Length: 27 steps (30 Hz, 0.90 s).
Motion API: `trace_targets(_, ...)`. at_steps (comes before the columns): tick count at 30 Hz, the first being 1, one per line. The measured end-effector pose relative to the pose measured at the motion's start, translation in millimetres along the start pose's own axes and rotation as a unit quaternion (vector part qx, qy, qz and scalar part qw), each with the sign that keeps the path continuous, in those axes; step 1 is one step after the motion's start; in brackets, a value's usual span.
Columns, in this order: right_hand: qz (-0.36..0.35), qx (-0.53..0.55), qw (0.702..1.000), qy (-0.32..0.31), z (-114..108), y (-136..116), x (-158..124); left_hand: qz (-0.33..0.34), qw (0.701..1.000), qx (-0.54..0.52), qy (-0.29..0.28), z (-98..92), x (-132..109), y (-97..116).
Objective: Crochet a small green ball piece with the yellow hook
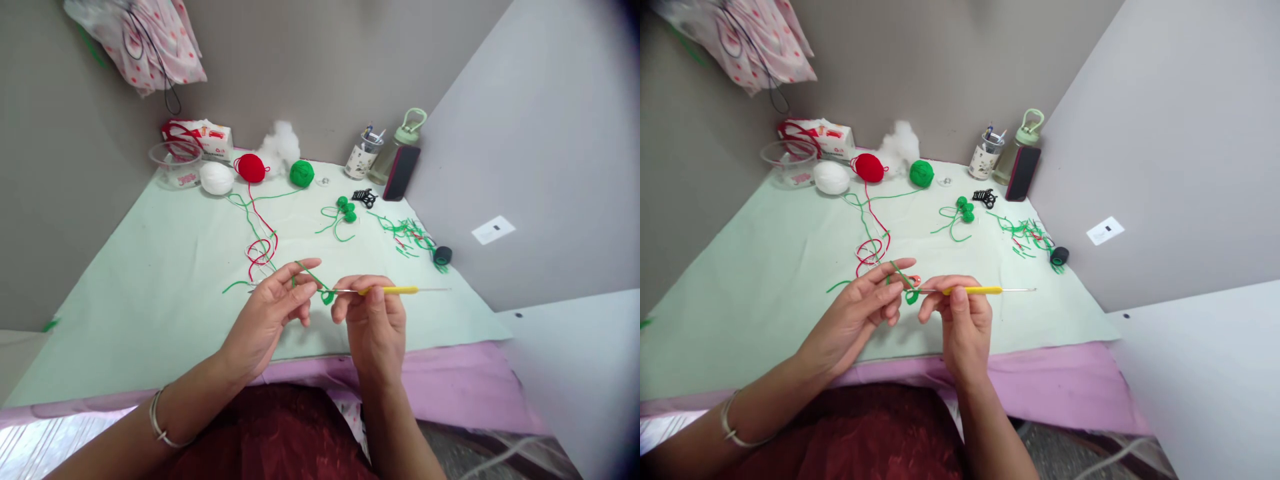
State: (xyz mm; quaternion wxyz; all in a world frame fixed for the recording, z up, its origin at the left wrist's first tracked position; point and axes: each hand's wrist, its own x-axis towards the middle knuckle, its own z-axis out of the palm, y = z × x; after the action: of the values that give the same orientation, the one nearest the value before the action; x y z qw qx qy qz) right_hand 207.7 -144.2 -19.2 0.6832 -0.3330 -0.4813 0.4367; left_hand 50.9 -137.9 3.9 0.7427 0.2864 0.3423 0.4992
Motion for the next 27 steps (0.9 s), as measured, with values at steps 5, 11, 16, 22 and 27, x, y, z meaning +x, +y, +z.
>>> trace_targets(5,-0.007,0.005,1.000,0.007,-1.0,1.5,-0.3,0.009,1.000,-0.019,0.009,-3.1,1.4,-2.0)
trace_targets(11,-0.041,-0.025,0.999,0.020,0.2,2.3,-3.2,0.012,1.000,0.012,-0.023,-0.3,-1.4,-0.8)
trace_targets(16,-0.068,-0.053,0.996,0.019,1.9,1.4,-6.5,0.023,0.999,0.030,-0.038,-0.7,-3.2,-3.8)
trace_targets(22,-0.067,-0.050,0.996,0.012,3.9,1.3,-9.4,0.043,0.997,0.052,-0.045,-3.0,-2.4,-8.2)
trace_targets(27,-0.069,-0.070,0.995,0.020,6.2,4.1,-12.1,0.050,0.995,0.069,-0.058,-4.6,-2.3,-8.8)
